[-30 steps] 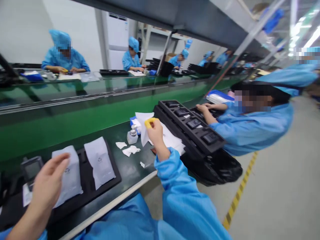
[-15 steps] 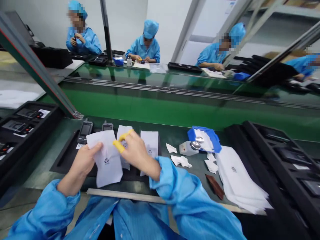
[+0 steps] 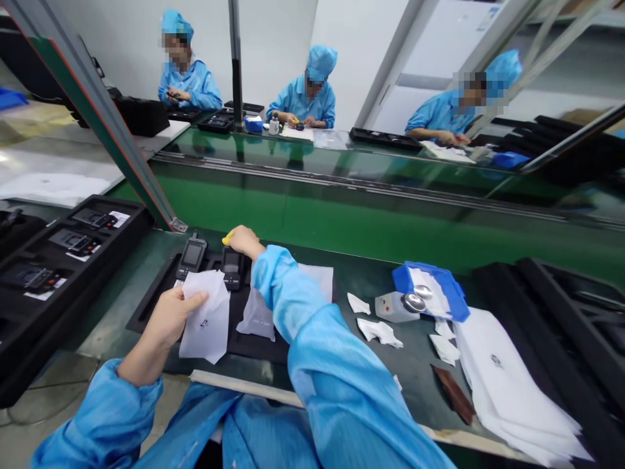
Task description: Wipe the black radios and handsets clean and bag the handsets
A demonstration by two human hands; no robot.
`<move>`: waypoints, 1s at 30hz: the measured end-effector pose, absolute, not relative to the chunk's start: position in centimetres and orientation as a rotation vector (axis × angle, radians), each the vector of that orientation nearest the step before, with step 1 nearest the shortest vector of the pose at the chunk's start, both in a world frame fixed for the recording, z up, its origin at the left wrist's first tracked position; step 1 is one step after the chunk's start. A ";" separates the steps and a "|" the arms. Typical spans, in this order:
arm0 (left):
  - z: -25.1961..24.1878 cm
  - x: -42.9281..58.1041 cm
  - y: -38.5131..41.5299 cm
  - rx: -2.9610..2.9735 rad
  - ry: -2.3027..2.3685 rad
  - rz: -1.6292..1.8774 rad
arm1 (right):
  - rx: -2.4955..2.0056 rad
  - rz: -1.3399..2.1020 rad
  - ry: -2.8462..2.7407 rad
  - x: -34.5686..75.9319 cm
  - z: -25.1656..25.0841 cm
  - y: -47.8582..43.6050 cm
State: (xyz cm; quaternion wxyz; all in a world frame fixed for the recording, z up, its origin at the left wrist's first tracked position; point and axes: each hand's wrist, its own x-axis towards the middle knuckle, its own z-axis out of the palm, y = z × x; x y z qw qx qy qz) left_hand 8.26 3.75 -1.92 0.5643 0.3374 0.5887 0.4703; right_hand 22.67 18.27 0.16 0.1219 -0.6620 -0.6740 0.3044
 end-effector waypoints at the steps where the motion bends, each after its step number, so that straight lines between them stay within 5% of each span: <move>1: -2.0 8.2 3.7 0.795 1.396 1.101 | -1.906 0.858 -1.947 23.0 0.6 17.8; 7: -1.7 8.6 3.7 0.820 1.387 1.085 | -1.517 0.626 -1.607 26.5 4.7 15.1; 12: -0.8 9.5 3.7 0.876 1.348 1.059 | -0.995 0.760 -1.276 27.6 6.7 12.6; 30: -1.3 11.3 2.6 1.017 1.131 1.040 | -1.251 0.674 -1.547 28.8 7.8 8.1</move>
